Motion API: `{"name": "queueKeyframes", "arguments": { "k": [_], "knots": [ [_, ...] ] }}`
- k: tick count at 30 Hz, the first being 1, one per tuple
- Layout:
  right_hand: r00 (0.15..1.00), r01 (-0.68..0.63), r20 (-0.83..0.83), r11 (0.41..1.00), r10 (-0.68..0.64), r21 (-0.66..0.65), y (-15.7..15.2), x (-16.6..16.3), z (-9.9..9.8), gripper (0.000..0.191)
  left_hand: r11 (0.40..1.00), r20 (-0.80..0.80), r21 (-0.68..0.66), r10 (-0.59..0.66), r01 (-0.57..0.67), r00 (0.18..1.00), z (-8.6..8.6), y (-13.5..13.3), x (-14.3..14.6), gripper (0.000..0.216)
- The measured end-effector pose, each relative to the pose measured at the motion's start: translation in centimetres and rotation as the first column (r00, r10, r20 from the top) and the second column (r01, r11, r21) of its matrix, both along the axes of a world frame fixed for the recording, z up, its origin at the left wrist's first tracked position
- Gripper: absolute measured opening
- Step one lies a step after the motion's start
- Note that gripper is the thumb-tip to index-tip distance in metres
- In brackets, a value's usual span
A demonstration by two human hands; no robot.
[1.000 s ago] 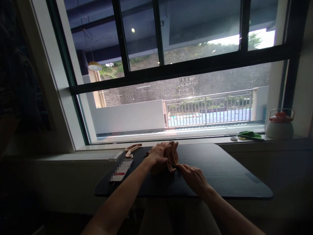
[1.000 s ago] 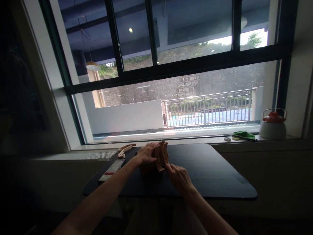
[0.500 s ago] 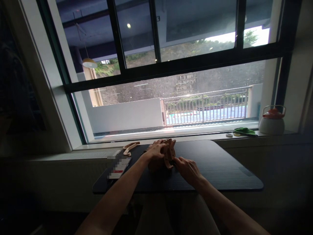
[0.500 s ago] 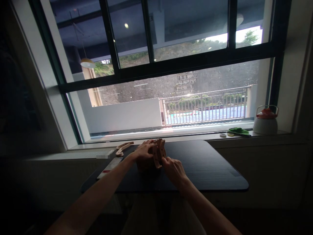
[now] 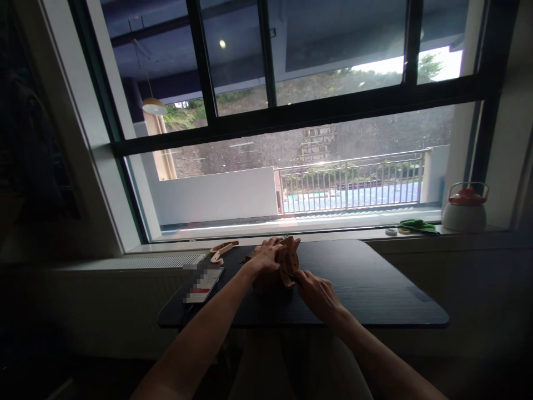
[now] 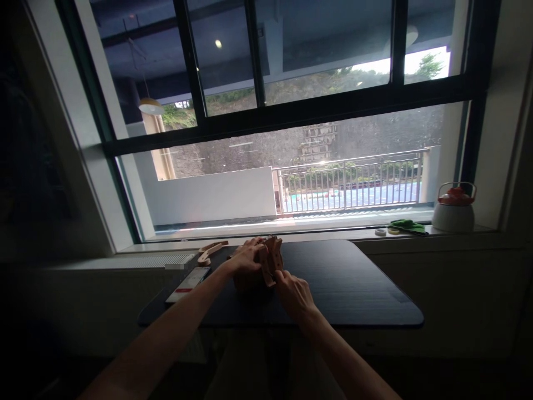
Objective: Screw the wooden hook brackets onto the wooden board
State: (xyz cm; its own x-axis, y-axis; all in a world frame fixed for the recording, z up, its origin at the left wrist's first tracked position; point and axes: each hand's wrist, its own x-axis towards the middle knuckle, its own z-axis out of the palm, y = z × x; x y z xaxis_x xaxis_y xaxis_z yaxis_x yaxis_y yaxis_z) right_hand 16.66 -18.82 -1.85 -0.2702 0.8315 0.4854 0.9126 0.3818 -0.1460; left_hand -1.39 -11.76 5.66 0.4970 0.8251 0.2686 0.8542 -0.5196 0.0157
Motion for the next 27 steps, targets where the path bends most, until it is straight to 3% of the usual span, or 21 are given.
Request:
{"name": "queueKeyframes", "arguments": {
  "k": [10, 20, 23, 27],
  "knots": [
    [0.996, 0.059, -0.07, 0.997, -0.062, -0.042, 0.2, -0.2, -0.3, 0.02, 1.0, 0.002, -0.014, 0.011, -0.011, 1.0, 0.2, -0.3, 0.0, 0.063],
    [0.998, 0.011, -0.064, 0.999, -0.013, -0.03, 0.0, -0.1, 0.3, 0.017, 0.997, 0.105, -0.08, 0.001, 0.007, 0.994, 0.3, -0.5, 0.1, 0.055],
    [0.997, 0.032, -0.069, 0.998, -0.036, -0.052, 0.5, 0.1, 1.4, 0.018, 0.989, 0.189, -0.141, -0.025, 0.052, 0.982, 0.9, 0.2, 0.1, 0.039],
    [0.999, 0.03, -0.035, 0.997, -0.032, -0.074, 1.4, -0.1, 4.7, 0.022, 0.944, 0.324, -0.291, -0.055, 0.155, 0.945, 2.1, 1.1, -0.4, 0.031]
  ]
}}
